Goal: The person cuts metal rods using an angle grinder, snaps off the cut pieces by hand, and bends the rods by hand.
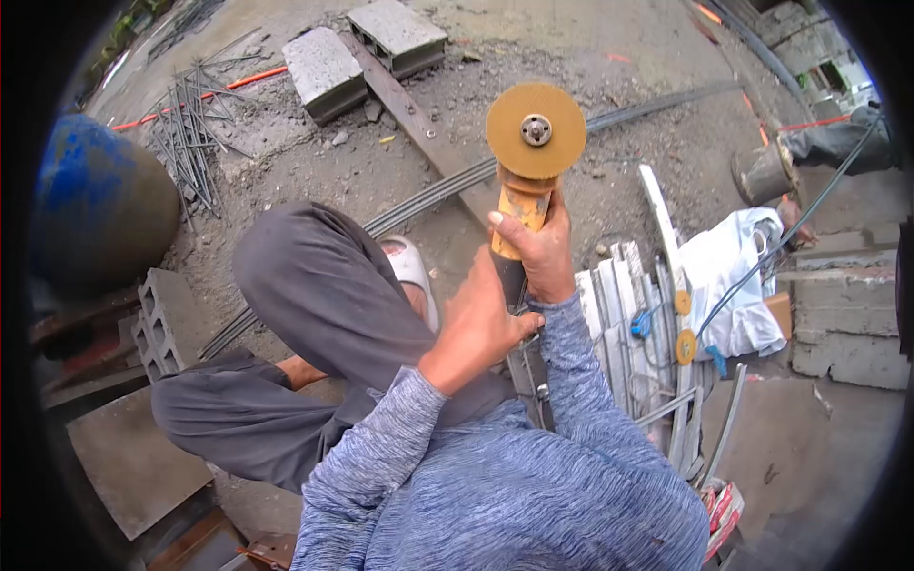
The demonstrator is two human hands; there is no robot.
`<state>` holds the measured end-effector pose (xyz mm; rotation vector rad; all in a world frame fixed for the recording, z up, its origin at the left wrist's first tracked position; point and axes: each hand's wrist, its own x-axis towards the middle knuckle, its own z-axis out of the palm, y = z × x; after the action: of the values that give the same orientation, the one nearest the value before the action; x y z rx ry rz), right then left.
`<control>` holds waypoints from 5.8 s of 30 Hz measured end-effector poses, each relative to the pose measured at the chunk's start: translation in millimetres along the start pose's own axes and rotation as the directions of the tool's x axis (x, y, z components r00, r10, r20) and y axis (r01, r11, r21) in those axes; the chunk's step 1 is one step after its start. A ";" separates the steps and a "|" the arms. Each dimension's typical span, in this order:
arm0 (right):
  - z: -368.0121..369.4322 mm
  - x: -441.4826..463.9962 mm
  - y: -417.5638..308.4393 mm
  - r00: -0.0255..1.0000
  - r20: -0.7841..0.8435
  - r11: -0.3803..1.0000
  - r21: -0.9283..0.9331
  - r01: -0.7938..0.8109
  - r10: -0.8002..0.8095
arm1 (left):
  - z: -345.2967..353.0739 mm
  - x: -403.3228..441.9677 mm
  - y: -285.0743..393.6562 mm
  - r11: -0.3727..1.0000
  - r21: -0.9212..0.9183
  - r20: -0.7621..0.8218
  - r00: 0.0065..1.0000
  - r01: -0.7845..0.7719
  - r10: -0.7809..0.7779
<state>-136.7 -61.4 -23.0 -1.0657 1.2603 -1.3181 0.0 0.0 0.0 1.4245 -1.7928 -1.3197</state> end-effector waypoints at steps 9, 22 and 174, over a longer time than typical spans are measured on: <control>1.7 -21.1 -31.1 0.992 0.071 0.995 0.038 0.097 -0.100 | -3.1 -7.8 -2.2 0.971 -0.238 0.004 0.999 -0.033 0.035; -19.6 -52.3 -51.5 0.984 0.057 0.939 0.296 -0.176 0.166 | -6.7 -6.3 0.7 0.888 -0.442 0.266 0.926 -0.129 0.267; -61.4 177.3 247.9 0.788 0.167 0.605 -0.738 -0.299 0.593 | -91.3 91.1 -378.4 0.462 0.803 -0.326 0.927 0.375 -0.185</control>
<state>-200.9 -223.0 -280.8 -1.2968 1.5953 -0.1702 215.0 -113.6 -317.3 2.3590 -2.2480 -0.2560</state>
